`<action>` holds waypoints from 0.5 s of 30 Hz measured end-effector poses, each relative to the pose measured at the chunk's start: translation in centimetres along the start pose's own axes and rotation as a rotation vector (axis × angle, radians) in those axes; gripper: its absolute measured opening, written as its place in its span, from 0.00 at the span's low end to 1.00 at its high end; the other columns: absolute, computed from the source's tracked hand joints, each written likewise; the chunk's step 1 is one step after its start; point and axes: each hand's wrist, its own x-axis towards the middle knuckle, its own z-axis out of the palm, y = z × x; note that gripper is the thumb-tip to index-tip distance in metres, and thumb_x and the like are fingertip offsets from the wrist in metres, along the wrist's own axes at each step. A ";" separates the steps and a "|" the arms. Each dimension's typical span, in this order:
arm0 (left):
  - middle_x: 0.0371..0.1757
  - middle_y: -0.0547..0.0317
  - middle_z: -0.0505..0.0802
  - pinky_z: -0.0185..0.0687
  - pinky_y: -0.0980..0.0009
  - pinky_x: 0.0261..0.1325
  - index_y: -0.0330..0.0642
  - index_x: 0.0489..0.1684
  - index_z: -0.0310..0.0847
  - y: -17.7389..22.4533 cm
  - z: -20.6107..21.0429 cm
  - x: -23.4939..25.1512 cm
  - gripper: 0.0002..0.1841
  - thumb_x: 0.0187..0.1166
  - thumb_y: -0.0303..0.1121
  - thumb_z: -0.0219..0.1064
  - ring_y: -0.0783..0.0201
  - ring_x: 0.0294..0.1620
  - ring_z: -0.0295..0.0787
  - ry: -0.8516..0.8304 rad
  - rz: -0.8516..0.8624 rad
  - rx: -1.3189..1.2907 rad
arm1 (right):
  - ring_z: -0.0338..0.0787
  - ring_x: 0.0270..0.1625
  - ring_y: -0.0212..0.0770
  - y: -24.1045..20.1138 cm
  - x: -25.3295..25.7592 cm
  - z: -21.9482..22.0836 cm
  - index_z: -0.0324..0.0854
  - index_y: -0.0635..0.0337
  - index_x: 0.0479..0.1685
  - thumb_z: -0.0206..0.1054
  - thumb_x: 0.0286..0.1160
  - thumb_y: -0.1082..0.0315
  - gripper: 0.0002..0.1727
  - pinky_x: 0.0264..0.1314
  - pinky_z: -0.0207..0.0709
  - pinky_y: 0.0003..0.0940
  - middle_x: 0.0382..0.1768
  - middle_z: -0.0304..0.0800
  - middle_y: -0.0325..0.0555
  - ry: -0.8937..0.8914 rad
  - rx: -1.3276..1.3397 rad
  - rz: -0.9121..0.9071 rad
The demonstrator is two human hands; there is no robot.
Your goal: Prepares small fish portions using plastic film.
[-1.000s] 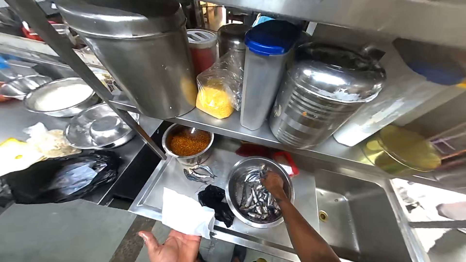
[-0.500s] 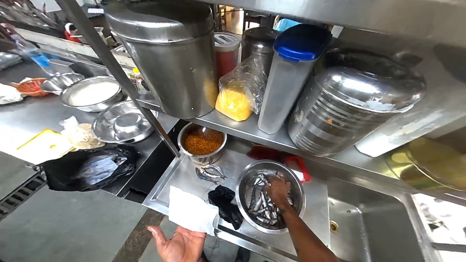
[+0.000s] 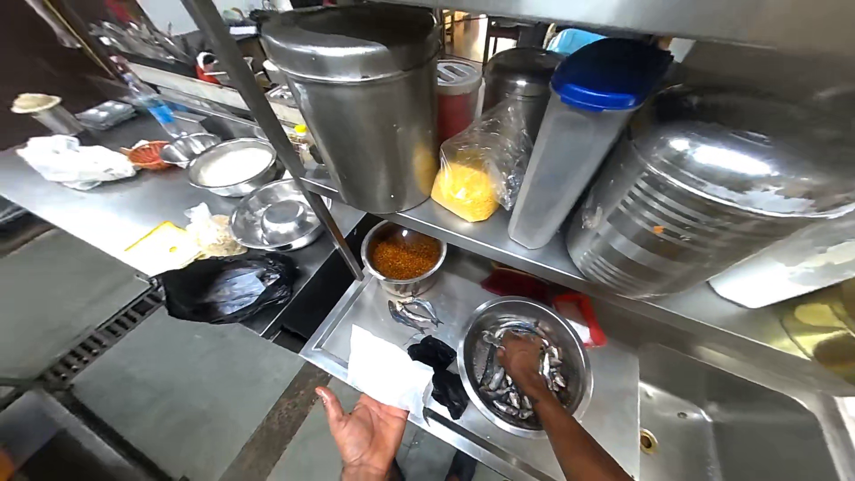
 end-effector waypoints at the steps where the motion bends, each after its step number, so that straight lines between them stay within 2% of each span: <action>1: 0.72 0.37 0.84 0.81 0.37 0.67 0.47 0.85 0.60 -0.2 0.0 0.3 0.60 0.58 0.88 0.47 0.40 0.71 0.84 -0.002 -0.001 -0.005 | 0.89 0.61 0.57 0.4 0.0 -0.2 0.88 0.54 0.57 0.69 0.74 0.49 0.22 0.78 0.63 0.68 0.51 0.94 0.52 0.032 0.057 -0.015; 2: 0.73 0.38 0.84 0.81 0.37 0.67 0.48 0.86 0.59 -0.4 0.1 0.6 0.60 0.59 0.89 0.46 0.40 0.71 0.84 -0.003 0.000 -0.004 | 0.91 0.56 0.54 0.6 -0.2 -1.0 0.88 0.54 0.54 0.71 0.74 0.50 0.20 0.74 0.71 0.63 0.47 0.95 0.50 0.083 0.158 -0.016; 3: 0.74 0.38 0.83 0.81 0.37 0.67 0.49 0.87 0.57 -0.7 0.2 0.9 0.60 0.59 0.89 0.43 0.40 0.72 0.83 0.002 0.003 0.004 | 0.93 0.51 0.53 0.8 -0.6 -2.0 0.88 0.54 0.53 0.72 0.74 0.51 0.19 0.65 0.80 0.60 0.43 0.95 0.50 0.154 0.290 -0.013; 4: 0.75 0.39 0.82 0.80 0.37 0.68 0.50 0.88 0.56 -1.1 0.3 1.2 0.61 0.60 0.89 0.42 0.40 0.73 0.82 0.008 0.006 0.005 | 0.94 0.46 0.52 1.0 -1.1 -3.1 0.87 0.57 0.54 0.75 0.74 0.52 0.19 0.57 0.86 0.59 0.42 0.95 0.51 0.228 0.450 -0.010; 5: 0.76 0.40 0.82 0.80 0.36 0.68 0.51 0.88 0.56 -1.4 0.5 1.6 0.60 0.60 0.89 0.40 0.41 0.74 0.81 0.022 0.010 0.004 | 0.95 0.45 0.50 1.2 -1.8 -4.3 0.86 0.58 0.57 0.77 0.73 0.54 0.21 0.53 0.88 0.58 0.43 0.95 0.51 0.285 0.602 0.007; 7: 0.75 0.42 0.83 0.80 0.36 0.68 0.53 0.88 0.57 -2.4 1.2 2.3 0.59 0.61 0.89 0.38 0.42 0.74 0.82 0.032 0.010 0.002 | 0.95 0.42 0.44 1.5 -3.6 -7.1 0.82 0.55 0.66 0.78 0.73 0.54 0.25 0.50 0.90 0.52 0.45 0.95 0.46 0.349 0.831 0.053; 8: 0.75 0.42 0.83 0.79 0.36 0.68 0.53 0.88 0.58 -2.9 1.5 2.8 0.59 0.62 0.89 0.38 0.42 0.74 0.82 0.029 0.007 0.005 | 0.95 0.39 0.40 1.7 -4.7 -8.4 0.82 0.53 0.66 0.78 0.72 0.53 0.26 0.46 0.91 0.47 0.44 0.96 0.42 0.361 0.901 0.064; 10: 0.74 0.41 0.84 0.80 0.36 0.68 0.51 0.87 0.59 -3.9 2.3 3.8 0.59 0.62 0.89 0.37 0.42 0.73 0.82 0.015 -0.006 0.009 | 0.94 0.35 0.38 2.0 -7.0 -10.5 0.86 0.52 0.61 0.79 0.71 0.55 0.21 0.40 0.92 0.41 0.41 0.96 0.39 0.335 1.035 0.044; 12: 0.75 0.40 0.83 0.79 0.37 0.70 0.50 0.88 0.58 -5.0 2.9 4.6 0.60 0.62 0.89 0.38 0.41 0.74 0.82 -0.014 -0.030 -0.003 | 0.95 0.33 0.41 1.6 -9.4 -11.8 0.89 0.57 0.55 0.80 0.70 0.59 0.18 0.37 0.92 0.40 0.38 0.97 0.43 0.286 1.175 -0.010; 15: 0.76 0.41 0.82 0.78 0.37 0.71 0.50 0.89 0.57 -6.6 4.0 5.1 0.60 0.62 0.89 0.38 0.42 0.75 0.80 -0.036 -0.072 -0.007 | 0.94 0.32 0.45 -0.4 -12.8 -12.6 0.88 0.65 0.52 0.82 0.67 0.63 0.19 0.35 0.92 0.40 0.35 0.96 0.50 0.249 1.368 -0.045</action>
